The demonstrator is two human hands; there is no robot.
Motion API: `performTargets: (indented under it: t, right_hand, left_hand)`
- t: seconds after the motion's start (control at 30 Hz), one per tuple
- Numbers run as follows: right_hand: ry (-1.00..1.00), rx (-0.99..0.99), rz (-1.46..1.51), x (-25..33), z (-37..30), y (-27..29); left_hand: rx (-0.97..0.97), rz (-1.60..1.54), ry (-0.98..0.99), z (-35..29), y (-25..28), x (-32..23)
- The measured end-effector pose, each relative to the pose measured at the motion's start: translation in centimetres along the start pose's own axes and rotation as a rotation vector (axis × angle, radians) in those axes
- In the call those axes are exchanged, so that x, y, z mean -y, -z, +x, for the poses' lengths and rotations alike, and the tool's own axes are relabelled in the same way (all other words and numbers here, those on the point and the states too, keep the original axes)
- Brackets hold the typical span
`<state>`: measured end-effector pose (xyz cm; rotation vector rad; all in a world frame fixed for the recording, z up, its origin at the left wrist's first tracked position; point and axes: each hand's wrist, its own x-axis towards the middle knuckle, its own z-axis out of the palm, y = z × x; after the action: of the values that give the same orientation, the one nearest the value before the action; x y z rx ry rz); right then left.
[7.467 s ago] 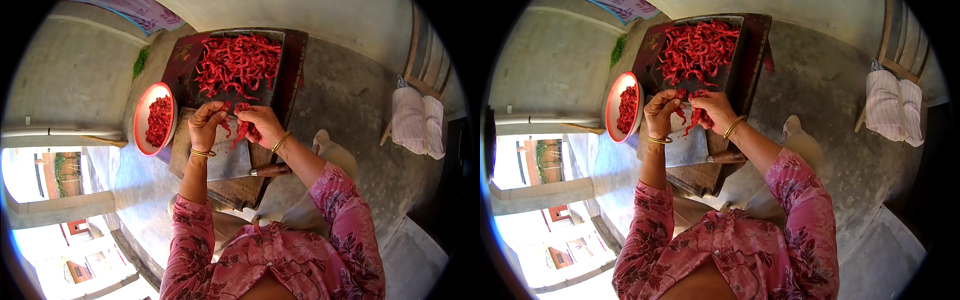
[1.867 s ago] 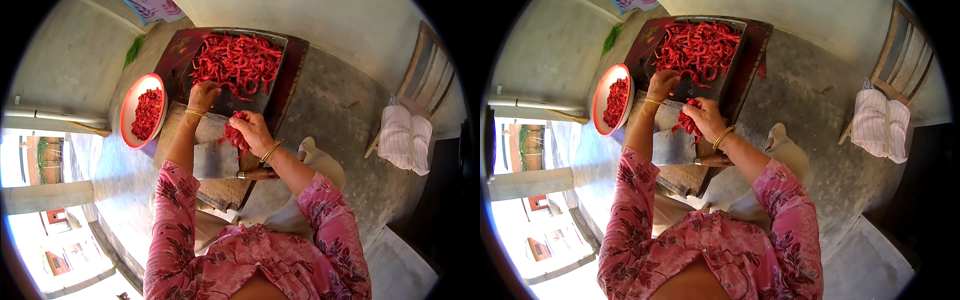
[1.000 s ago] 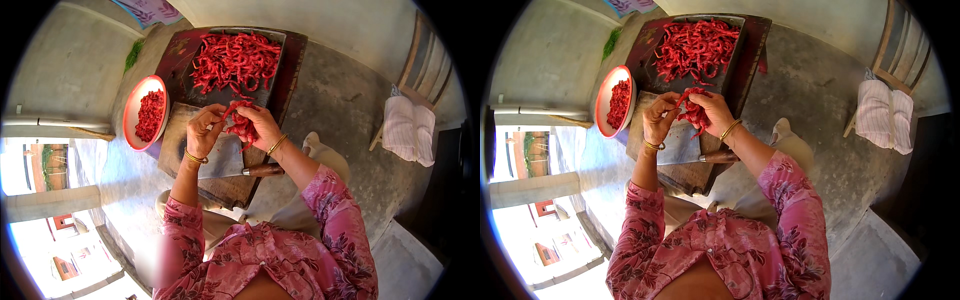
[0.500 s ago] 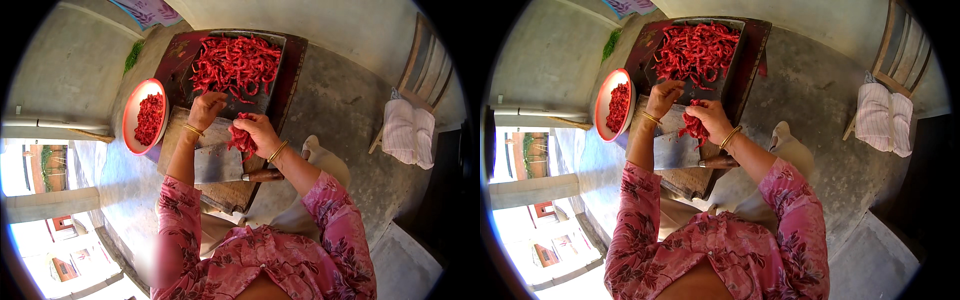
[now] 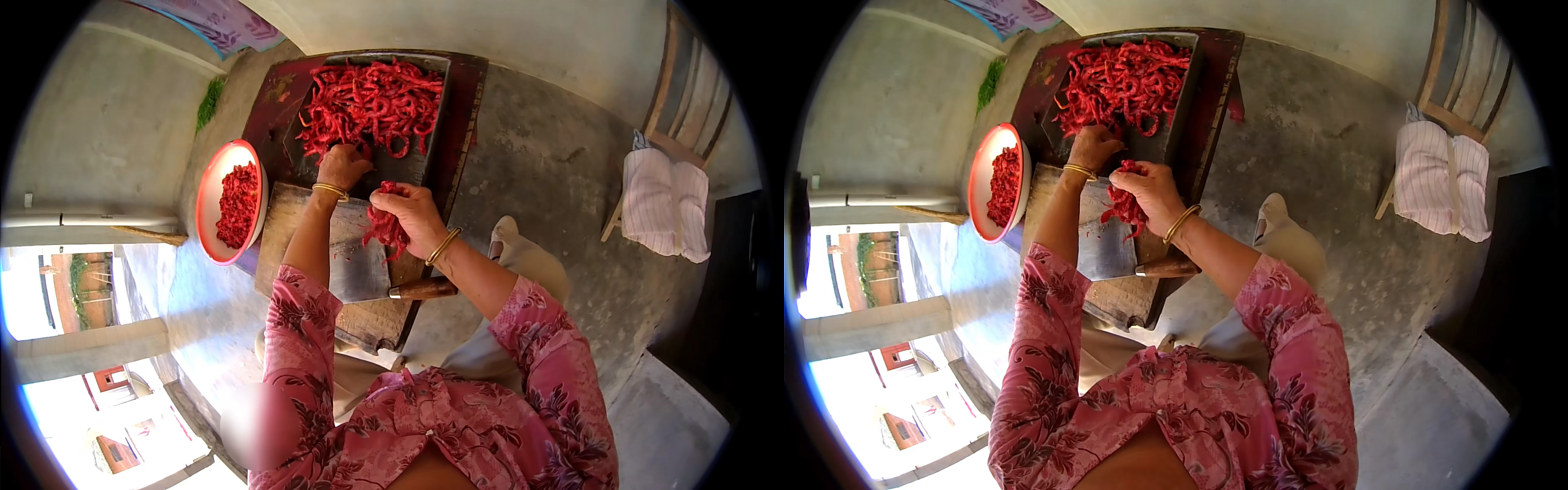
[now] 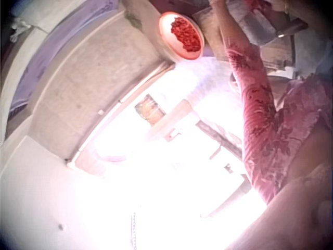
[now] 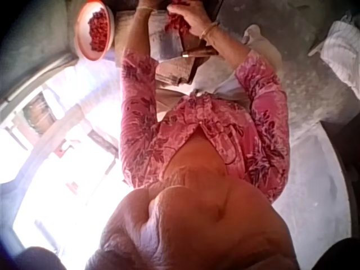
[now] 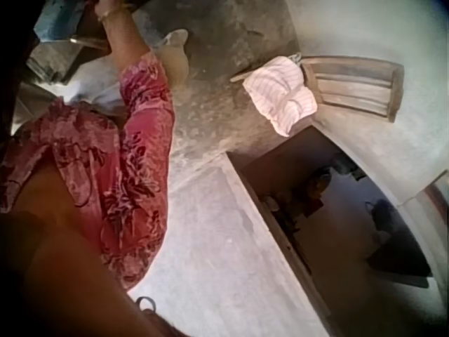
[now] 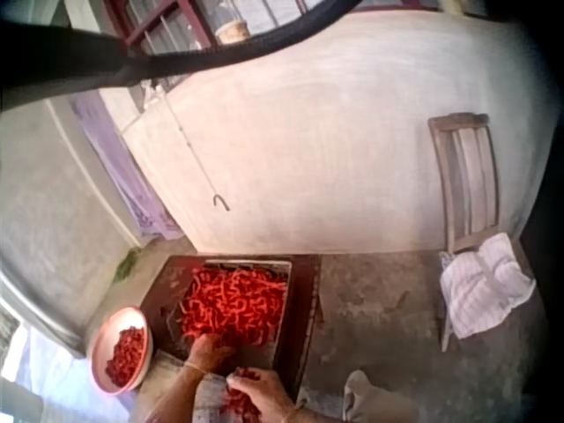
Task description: The person sits on the floor and uses a large cleaver to chop red chilies on a wooden cutting board. They repeatedly remove stems from the chilies by hand, chop them into small pieces, and transfer the chopped chilies into a red bowl.
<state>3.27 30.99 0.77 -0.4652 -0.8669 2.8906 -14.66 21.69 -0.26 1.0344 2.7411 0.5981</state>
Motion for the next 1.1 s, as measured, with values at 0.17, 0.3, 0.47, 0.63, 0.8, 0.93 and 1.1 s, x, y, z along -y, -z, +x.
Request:
performTargets:
  t: [0.17, 0.3, 0.47, 0.63, 0.8, 0.93, 1.1]
  right_hand:
    - [0.082, -0.097, -0.014, 0.6, 0.2, 0.2]
    - [0.196, -0.048, -0.157, 0.2, 0.6, 0.0]
    - [0.39, 0.045, -0.489, -0.5, 0.6, 0.1]
    - [0.233, -0.016, -0.295, 0.9, 0.2, 0.2]
    - [0.215, 0.015, -0.347, 0.7, 0.3, 0.5]
    - [0.215, 0.083, -0.371, 0.6, -0.1, 0.5]
    - [0.211, 0.13, -0.348, -0.1, -1.5, -0.5]
  left_hand:
    - [0.145, -0.348, -0.025, -3.5, 3.9, -2.3]
    - [0.168, -0.25, -0.197, -7.2, 6.3, -4.9]
    - [0.172, -0.077, -0.298, -9.1, 5.7, -5.6]
    - [0.314, -0.323, -0.124, -10.1, 6.6, -5.2]
    - [0.137, -0.712, -0.04, -10.7, 6.7, -3.6]
    - [0.092, -0.604, -0.136, -11.8, 5.9, -4.7]
    - [-0.042, -0.723, 0.033, -14.2, 4.3, -6.7]
